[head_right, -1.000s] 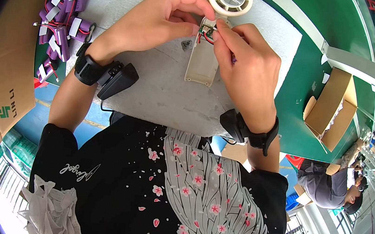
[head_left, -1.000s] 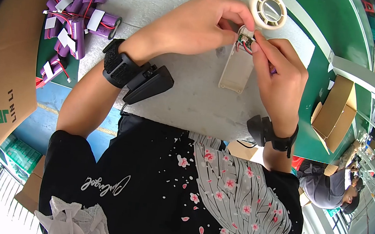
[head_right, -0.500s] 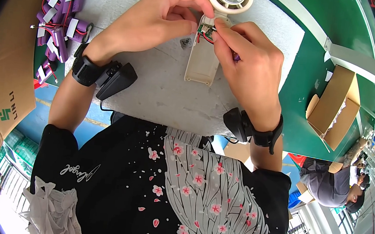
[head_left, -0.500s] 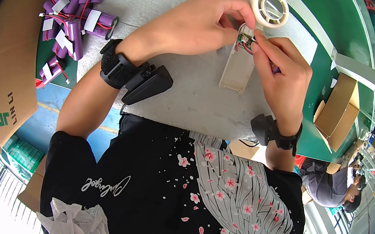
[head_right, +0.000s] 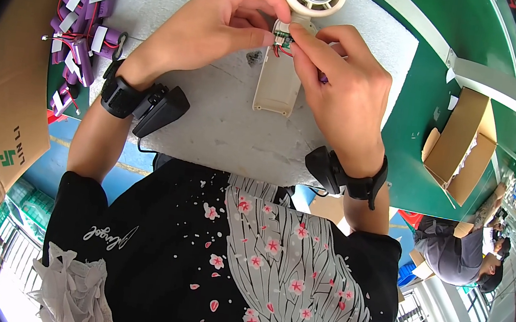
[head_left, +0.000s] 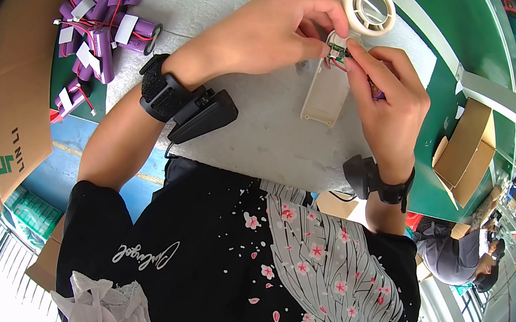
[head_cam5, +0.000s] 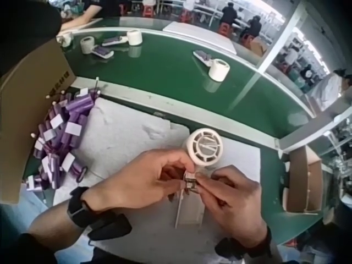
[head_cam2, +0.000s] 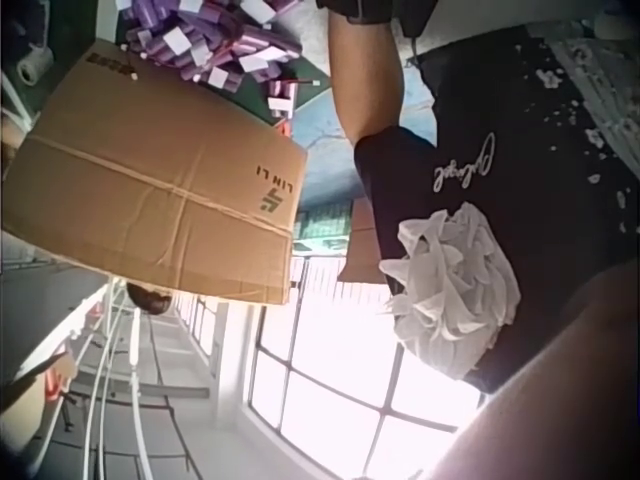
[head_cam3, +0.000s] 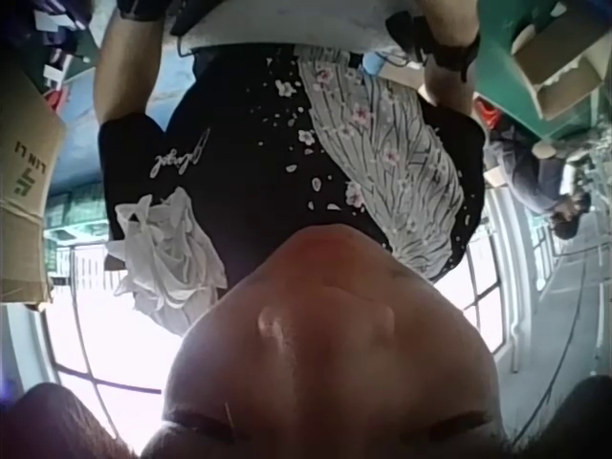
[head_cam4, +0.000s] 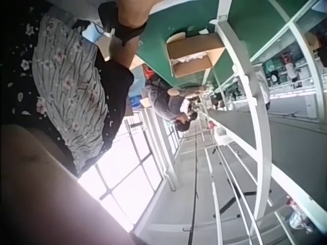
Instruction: The person picks up a battery pack and a circuit board, connects the wires, and places them into a plastic housing. After testing the connection, they remove the components and repeat the process with a new battery pack and circuit board.
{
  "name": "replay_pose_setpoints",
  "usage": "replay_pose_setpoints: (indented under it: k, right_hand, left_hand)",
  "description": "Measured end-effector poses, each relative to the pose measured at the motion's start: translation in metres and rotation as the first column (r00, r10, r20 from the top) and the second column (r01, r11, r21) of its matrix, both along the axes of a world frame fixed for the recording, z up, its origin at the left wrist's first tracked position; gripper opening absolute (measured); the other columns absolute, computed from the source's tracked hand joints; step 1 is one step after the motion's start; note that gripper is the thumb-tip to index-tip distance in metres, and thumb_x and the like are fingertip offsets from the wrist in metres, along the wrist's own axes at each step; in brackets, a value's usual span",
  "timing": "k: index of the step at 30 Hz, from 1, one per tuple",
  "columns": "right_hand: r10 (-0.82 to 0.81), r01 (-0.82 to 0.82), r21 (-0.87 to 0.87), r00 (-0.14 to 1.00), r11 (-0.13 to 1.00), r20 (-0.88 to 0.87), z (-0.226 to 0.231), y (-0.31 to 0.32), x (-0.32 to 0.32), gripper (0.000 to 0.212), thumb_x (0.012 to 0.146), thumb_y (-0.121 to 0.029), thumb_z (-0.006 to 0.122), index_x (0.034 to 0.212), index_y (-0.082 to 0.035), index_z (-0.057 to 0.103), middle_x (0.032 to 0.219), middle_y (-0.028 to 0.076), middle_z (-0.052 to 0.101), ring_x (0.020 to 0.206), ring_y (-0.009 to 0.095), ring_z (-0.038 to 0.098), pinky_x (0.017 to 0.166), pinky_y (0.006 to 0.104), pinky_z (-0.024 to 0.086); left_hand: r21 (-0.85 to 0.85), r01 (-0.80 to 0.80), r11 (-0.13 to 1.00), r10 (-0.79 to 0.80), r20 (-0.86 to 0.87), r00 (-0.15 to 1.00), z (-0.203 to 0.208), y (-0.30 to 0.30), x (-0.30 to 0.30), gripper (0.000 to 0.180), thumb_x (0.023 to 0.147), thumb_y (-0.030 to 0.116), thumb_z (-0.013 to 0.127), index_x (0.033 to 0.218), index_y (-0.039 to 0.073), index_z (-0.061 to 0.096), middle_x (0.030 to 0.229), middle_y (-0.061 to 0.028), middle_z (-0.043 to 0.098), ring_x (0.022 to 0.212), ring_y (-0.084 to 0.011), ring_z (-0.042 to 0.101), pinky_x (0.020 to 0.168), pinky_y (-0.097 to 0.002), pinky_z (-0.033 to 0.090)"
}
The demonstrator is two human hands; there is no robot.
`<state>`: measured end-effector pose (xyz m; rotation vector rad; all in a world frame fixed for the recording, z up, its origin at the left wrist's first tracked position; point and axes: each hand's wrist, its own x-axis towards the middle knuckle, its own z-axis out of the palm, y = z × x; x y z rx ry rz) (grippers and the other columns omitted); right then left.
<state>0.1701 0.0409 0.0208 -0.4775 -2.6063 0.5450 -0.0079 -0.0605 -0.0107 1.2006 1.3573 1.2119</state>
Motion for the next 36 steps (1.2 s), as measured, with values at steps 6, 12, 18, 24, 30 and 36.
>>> replay_pose_setpoints:
  k: [6, 12, 18, 24, 30, 36]
  right_hand:
    - [0.008, -0.009, -0.025, 1.000, 1.000, -0.023, -0.001, 0.002, 0.001, 0.023, 0.078, -0.004, 0.075, 0.101, -0.007, 0.074, 0.083, 0.003, 0.062, 0.059, 0.009, 0.053, 0.052, 0.0232, 0.042]
    - [-0.038, 0.034, -0.085, 0.998, 0.996, -0.042, 0.000, -0.002, -0.002, 0.020, 0.078, -0.004, 0.075, 0.098, -0.005, 0.071, 0.081, 0.003, 0.062, 0.058, 0.009, 0.053, 0.052, 0.0227, 0.042]
    - [-0.179, 0.174, -0.204, 0.984, 0.963, -0.006, -0.001, -0.003, -0.001, 0.016, 0.079, -0.008, 0.076, 0.089, -0.003, 0.064, 0.077, 0.001, 0.063, 0.056, 0.007, 0.049, 0.052, 0.0212, 0.041]
    - [-0.140, 0.175, -0.338, 0.982, 0.925, 0.126, -0.003, 0.002, 0.005, 0.019, 0.080, -0.011, 0.076, 0.086, -0.003, 0.060, 0.076, 0.001, 0.062, 0.056, 0.005, 0.046, 0.051, 0.0197, 0.038]
    - [0.125, 0.119, -0.634, 0.937, 0.764, 0.327, 0.012, 0.016, 0.011, 0.024, 0.082, -0.009, 0.072, 0.097, -0.003, 0.054, 0.079, 0.000, 0.060, 0.061, 0.006, 0.050, 0.052, 0.0203, 0.039]
    - [0.314, 0.030, -0.901, 0.932, 0.432, 0.182, 0.024, 0.027, 0.018, 0.025, 0.087, -0.009, 0.066, 0.106, -0.006, 0.050, 0.086, 0.002, 0.061, 0.070, 0.010, 0.061, 0.058, 0.0216, 0.047]
  left_hand:
    - [0.001, -0.018, 1.000, 0.018, -0.016, 1.000, 0.003, 0.000, 0.001, 0.021, 0.087, -0.003, 0.059, 0.107, 0.003, 0.060, 0.091, -0.0007, 0.063, 0.084, -0.0080, 0.061, 0.078, -0.0237, 0.050]
    - [0.046, -0.091, 0.995, 0.091, 0.009, 0.996, -0.001, 0.000, 0.004, 0.023, 0.082, 0.001, 0.061, 0.103, 0.007, 0.066, 0.086, -0.0077, 0.069, 0.077, -0.0151, 0.063, 0.071, -0.0285, 0.050]
    - [-0.077, -0.008, 0.997, -0.002, -0.134, 0.991, 0.009, 0.000, 0.000, 0.029, 0.087, -0.005, 0.057, 0.111, 0.007, 0.069, 0.101, -0.0041, 0.067, 0.083, -0.0094, 0.062, 0.076, -0.0235, 0.050]
    - [0.017, 0.036, 0.999, -0.029, -0.313, 0.949, 0.014, 0.001, 0.003, 0.033, 0.085, -0.005, 0.057, 0.107, 0.012, 0.073, 0.110, -0.0091, 0.066, 0.083, -0.0116, 0.062, 0.076, -0.0243, 0.049]
    - [0.049, 0.015, 0.999, 0.000, -0.302, 0.953, 0.010, 0.000, 0.004, 0.031, 0.085, -0.005, 0.057, 0.106, 0.011, 0.073, 0.110, -0.0078, 0.065, 0.081, -0.0110, 0.060, 0.075, -0.0243, 0.049]
    - [-0.028, -0.028, 0.999, 0.024, -0.132, 0.991, 0.017, 0.001, 0.004, 0.025, 0.090, -0.001, 0.057, 0.109, 0.008, 0.071, 0.107, -0.0064, 0.064, 0.081, -0.0097, 0.060, 0.073, -0.0234, 0.049]
